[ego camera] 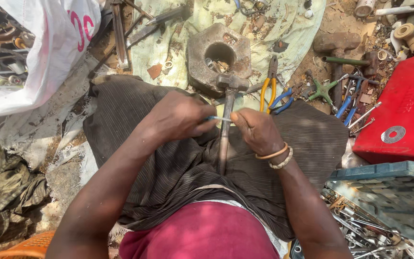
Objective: The person is sitting on the ground and using a hammer and screwdriver to work on small metal parts placed on a stone anvil. They repeatedly strike the parts and adjust them with pliers and a screwdriver.
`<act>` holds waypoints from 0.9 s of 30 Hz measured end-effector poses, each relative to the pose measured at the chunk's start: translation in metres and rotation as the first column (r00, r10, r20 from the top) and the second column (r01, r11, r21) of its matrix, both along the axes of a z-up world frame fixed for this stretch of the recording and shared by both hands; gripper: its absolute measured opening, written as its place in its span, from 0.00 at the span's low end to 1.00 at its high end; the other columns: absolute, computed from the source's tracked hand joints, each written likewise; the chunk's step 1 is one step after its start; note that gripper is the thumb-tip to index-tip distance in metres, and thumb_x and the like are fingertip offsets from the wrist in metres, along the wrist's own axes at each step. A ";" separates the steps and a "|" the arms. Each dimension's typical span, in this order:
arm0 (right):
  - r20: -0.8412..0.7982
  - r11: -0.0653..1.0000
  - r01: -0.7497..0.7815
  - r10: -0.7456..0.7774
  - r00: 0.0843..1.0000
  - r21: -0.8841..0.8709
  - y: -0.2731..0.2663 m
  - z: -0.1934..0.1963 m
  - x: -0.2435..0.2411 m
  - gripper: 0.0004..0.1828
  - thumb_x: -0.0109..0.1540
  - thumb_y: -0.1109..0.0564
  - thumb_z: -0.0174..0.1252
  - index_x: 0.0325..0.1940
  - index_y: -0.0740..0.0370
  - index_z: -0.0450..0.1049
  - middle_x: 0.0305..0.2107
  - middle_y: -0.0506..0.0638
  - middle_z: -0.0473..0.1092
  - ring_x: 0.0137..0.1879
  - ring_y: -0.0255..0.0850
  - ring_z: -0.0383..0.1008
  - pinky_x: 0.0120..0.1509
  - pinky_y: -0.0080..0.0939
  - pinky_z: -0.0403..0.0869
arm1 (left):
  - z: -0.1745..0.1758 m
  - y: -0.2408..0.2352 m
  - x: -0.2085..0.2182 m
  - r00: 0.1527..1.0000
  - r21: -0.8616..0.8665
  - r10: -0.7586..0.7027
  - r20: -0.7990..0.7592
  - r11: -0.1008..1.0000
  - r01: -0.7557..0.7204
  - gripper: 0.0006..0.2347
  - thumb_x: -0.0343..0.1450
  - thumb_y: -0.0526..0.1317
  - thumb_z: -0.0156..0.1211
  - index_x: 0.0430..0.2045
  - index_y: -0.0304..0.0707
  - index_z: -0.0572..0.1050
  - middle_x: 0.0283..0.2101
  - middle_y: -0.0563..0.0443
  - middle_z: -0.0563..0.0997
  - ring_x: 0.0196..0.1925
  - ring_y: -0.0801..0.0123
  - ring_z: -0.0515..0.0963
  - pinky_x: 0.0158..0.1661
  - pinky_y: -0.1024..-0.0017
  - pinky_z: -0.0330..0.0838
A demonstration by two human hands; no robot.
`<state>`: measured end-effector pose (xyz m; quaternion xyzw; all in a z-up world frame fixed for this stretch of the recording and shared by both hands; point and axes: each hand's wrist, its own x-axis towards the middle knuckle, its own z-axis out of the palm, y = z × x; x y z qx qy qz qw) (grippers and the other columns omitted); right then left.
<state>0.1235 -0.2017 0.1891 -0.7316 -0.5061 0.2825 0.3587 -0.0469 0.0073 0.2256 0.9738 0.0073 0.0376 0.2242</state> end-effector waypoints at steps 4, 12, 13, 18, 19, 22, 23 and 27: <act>-0.371 0.991 -0.056 0.006 0.929 -0.124 -0.016 0.006 -0.019 0.22 0.74 0.49 0.51 0.30 0.63 0.72 0.18 0.49 0.63 0.25 0.36 0.59 0.28 0.39 0.62 | 0.021 0.001 -0.011 0.984 -0.185 -0.124 -0.128 0.978 0.099 0.15 0.71 0.54 0.59 0.32 0.42 0.81 0.20 0.44 0.79 0.20 0.52 0.80 0.26 0.56 0.73; 0.365 0.959 -0.171 0.079 0.928 0.226 -0.031 0.025 -0.006 0.23 0.75 0.44 0.48 0.31 0.58 0.71 0.20 0.46 0.64 0.24 0.35 0.63 0.26 0.39 0.62 | 0.035 -0.009 -0.008 0.978 0.220 -0.210 -0.013 0.953 0.208 0.09 0.75 0.46 0.57 0.36 0.41 0.78 0.16 0.53 0.77 0.18 0.67 0.79 0.15 0.69 0.71; 0.157 0.992 -0.094 0.080 0.984 0.087 -0.039 0.027 -0.003 0.24 0.75 0.45 0.47 0.28 0.57 0.71 0.18 0.44 0.64 0.22 0.33 0.62 0.25 0.36 0.62 | 0.047 -0.008 -0.008 0.968 0.244 -0.242 -0.061 0.937 0.249 0.08 0.76 0.44 0.56 0.34 0.43 0.78 0.16 0.54 0.77 0.18 0.68 0.78 0.14 0.71 0.70; -0.304 0.896 0.314 -0.409 0.861 -0.314 -0.059 0.040 0.041 0.20 0.73 0.47 0.50 0.32 0.62 0.73 0.17 0.47 0.63 0.21 0.35 0.59 0.25 0.36 0.62 | 0.111 0.067 -0.041 0.900 0.425 0.364 -0.239 0.873 -0.240 0.13 0.75 0.53 0.55 0.35 0.47 0.80 0.23 0.52 0.82 0.21 0.67 0.80 0.22 0.65 0.74; -0.472 0.884 0.356 -0.465 0.749 -0.304 -0.068 0.039 0.034 0.14 0.69 0.51 0.52 0.36 0.61 0.73 0.23 0.47 0.67 0.28 0.35 0.65 0.34 0.34 0.67 | 0.099 0.060 -0.050 0.905 0.319 0.352 -0.238 0.909 -0.269 0.14 0.76 0.54 0.55 0.36 0.46 0.80 0.23 0.51 0.81 0.21 0.65 0.80 0.24 0.64 0.74; -0.852 0.869 0.476 -0.348 0.392 -0.137 -0.051 0.033 0.038 0.08 0.65 0.56 0.56 0.46 0.61 0.74 0.39 0.50 0.75 0.47 0.38 0.77 0.56 0.37 0.78 | 0.056 0.027 -0.042 0.944 0.048 0.315 -0.102 0.949 -0.312 0.14 0.76 0.53 0.56 0.36 0.43 0.80 0.24 0.49 0.82 0.21 0.61 0.80 0.27 0.62 0.74; -0.926 0.868 0.496 -0.210 0.314 -0.028 -0.044 0.030 0.037 0.09 0.69 0.56 0.56 0.48 0.63 0.75 0.44 0.54 0.75 0.52 0.42 0.77 0.61 0.43 0.78 | 0.043 0.002 -0.039 0.961 -0.040 0.276 -0.021 0.960 -0.277 0.13 0.75 0.52 0.56 0.36 0.42 0.80 0.26 0.48 0.82 0.22 0.59 0.81 0.27 0.61 0.75; -0.997 0.710 0.700 0.073 0.030 0.073 -0.025 0.006 0.020 0.08 0.74 0.57 0.55 0.53 0.65 0.73 0.58 0.62 0.71 0.67 0.51 0.72 0.75 0.48 0.73 | 0.015 -0.057 -0.014 0.938 -0.330 0.343 -0.047 0.881 -0.339 0.11 0.74 0.50 0.57 0.38 0.45 0.81 0.23 0.45 0.81 0.24 0.53 0.81 0.27 0.56 0.73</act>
